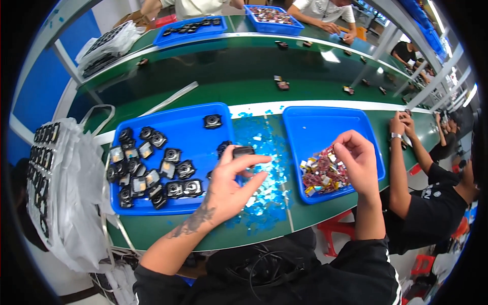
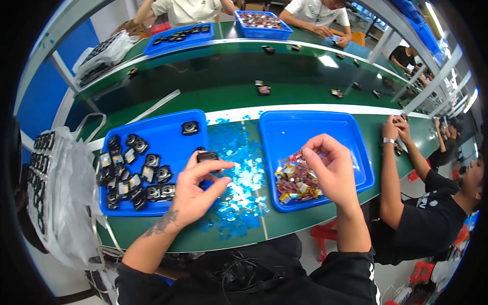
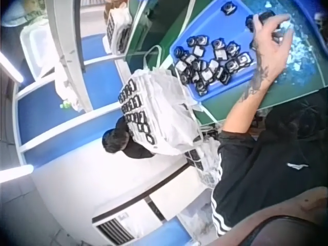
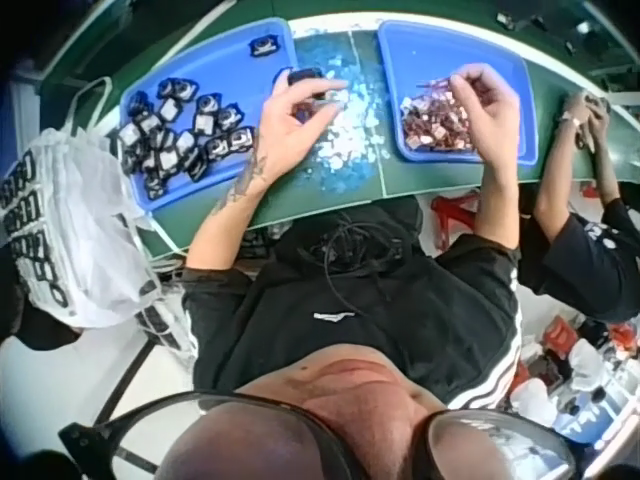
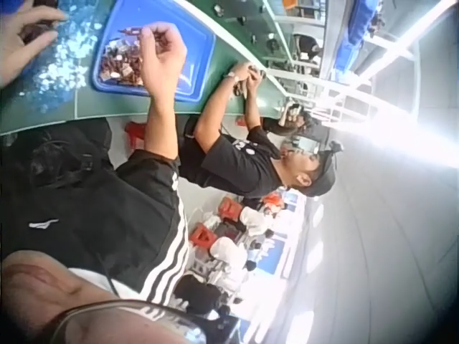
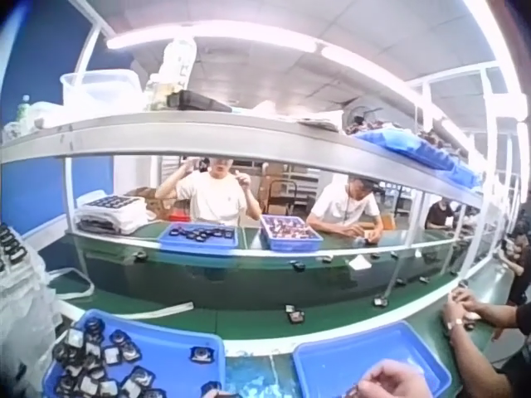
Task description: Assembling small electronic components, such as speakers or sensors, by connecting wires and housing parts at a factory assembly line.
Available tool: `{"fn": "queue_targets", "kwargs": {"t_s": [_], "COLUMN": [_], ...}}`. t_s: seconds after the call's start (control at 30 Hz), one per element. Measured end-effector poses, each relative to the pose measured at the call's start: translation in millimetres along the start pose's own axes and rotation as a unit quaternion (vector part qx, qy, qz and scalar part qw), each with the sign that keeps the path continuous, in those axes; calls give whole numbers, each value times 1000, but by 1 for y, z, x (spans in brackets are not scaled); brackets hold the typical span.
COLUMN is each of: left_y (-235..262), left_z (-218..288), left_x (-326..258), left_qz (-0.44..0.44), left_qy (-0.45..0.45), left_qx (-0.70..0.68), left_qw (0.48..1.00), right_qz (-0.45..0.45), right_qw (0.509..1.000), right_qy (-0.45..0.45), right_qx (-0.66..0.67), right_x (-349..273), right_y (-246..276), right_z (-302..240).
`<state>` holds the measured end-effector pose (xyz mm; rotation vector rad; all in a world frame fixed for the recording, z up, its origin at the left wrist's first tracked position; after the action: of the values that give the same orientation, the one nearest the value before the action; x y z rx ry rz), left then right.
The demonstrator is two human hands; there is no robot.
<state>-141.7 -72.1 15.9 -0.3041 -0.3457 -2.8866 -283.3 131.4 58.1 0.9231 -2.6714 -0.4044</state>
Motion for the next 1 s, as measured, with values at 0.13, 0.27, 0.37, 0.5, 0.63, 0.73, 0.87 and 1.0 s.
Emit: {"fn": "queue_targets", "kwargs": {"t_s": [0.13,0.27,0.37,0.5,0.63,0.73,0.87,1.0], "left_y": [-2,1,9,17,24,19,16,8], "left_z": [25,42,28,24,10,-9,3,2], "left_x": [-5,-12,-14,-13,-11,-8,-5,-9], "left_qz": [35,76,101,123,142,139,93,57], "left_qy": [-100,-156,-136,-109,-53,-8,-47,-23], "left_qx": [100,138,97,88,41,-125,61,71], "left_qw": [989,975,981,982,988,982,993,996], "right_qz": [-66,-99,-113,-111,-128,-159,-67,-140], "right_qw": [955,883,852,826,835,837,988,989], "right_qy": [-111,-189,-223,-233,-242,-238,42,46], "right_qx": [268,419,460,500,476,467,135,15], "right_x": [7,-4,-17,-24,-26,-29,1,12], "right_y": [-59,-115,-144,-156,-159,-163,-118,-127], "right_z": [15,27,33,36,36,33,-15,-29]}}
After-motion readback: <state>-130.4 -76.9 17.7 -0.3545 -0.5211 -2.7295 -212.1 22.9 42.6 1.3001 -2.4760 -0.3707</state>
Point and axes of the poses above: each hand's wrist, its own x-axis towards the middle knuckle, its own y-axis out of the back of the hand, z = x × y, the point moved 10 cm from there along x, towards the middle knuckle, and after that the axes turned 5 degrees about -z, right-handed, at the moved point
